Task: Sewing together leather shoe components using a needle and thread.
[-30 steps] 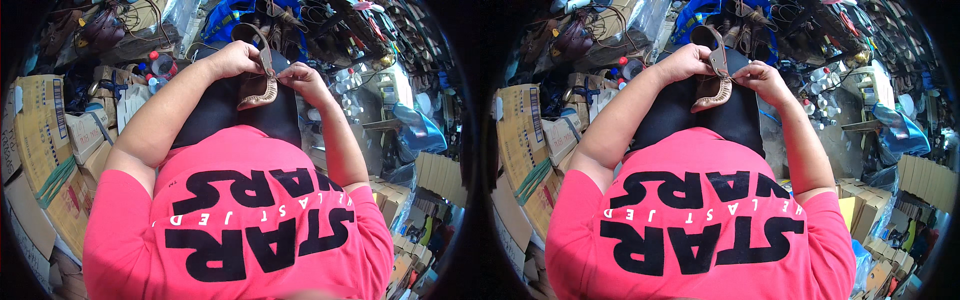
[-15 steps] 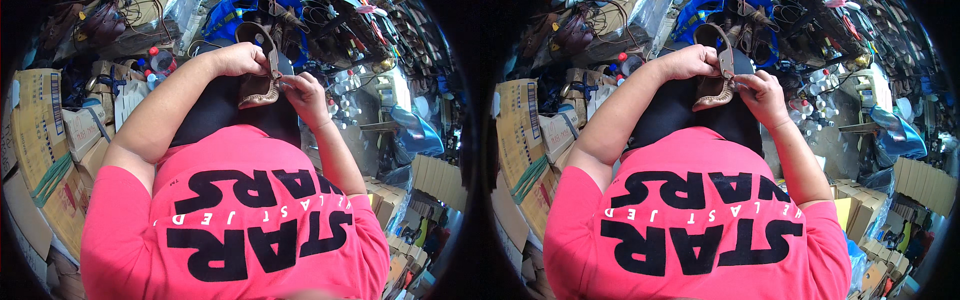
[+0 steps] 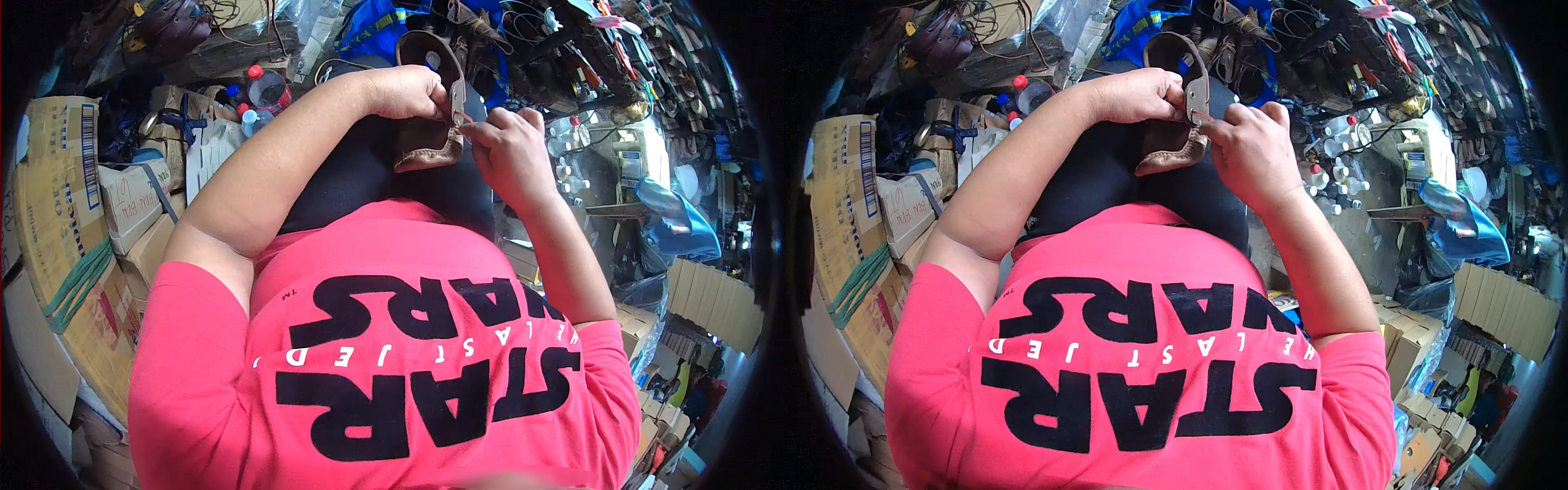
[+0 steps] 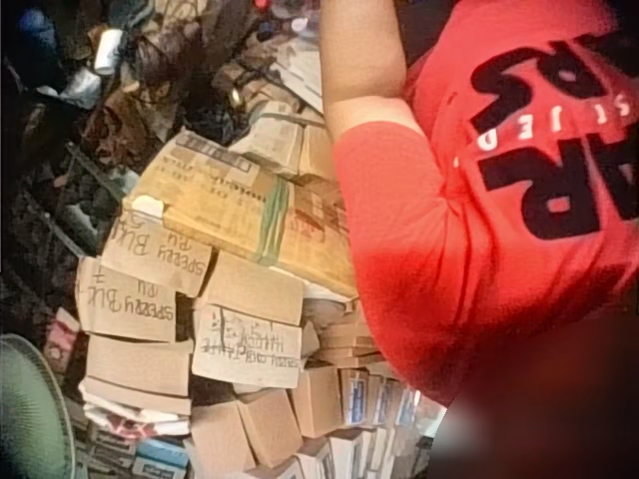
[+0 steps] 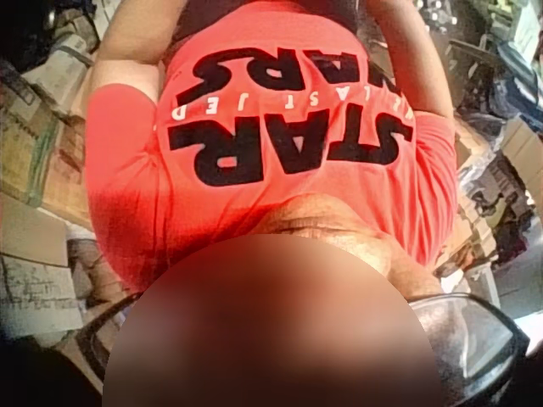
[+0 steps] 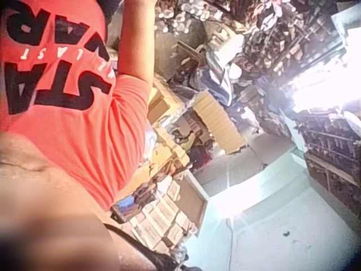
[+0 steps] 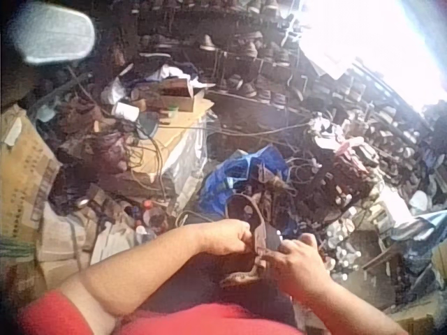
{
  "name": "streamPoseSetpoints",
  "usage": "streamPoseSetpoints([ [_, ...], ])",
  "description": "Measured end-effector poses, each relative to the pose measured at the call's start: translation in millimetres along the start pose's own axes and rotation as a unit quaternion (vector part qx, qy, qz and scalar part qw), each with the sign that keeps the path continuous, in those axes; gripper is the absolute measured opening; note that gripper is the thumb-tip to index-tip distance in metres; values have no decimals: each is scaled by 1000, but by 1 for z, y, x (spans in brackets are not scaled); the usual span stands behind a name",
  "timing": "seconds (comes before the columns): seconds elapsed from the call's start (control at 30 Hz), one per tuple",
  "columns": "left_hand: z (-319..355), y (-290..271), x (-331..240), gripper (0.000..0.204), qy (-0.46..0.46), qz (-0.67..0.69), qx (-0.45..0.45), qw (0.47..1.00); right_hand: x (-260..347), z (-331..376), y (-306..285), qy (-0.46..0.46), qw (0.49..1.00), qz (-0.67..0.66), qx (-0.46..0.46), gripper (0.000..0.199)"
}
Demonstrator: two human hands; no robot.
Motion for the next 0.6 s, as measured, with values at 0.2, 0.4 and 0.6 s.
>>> streamPoseSetpoints([
  [0.2, -4, 0, -7, 18, -38, -87, 19, 995, 8, -25, -3, -56, 992, 22, 108, 15],
  [0.4, -7, -7, 2, 18, -30, -139, -40, 989, 5, -43, 16, -142, 978, 0, 151, 14],
  [0.6, -2, -5, 15, 16, 4, -82, -137, 987, -19, -41, 31, -137, 981, -136, 7, 11],
])
Point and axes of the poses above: each hand's wrist, its own z-axis away from the middle knuckle, its own y-axis out of the palm, x = y × z, the point moved 6 cm from there along -z, towards the middle knuckle, and after that the axes turned 8 degrees about x, right-handed, at the moved point
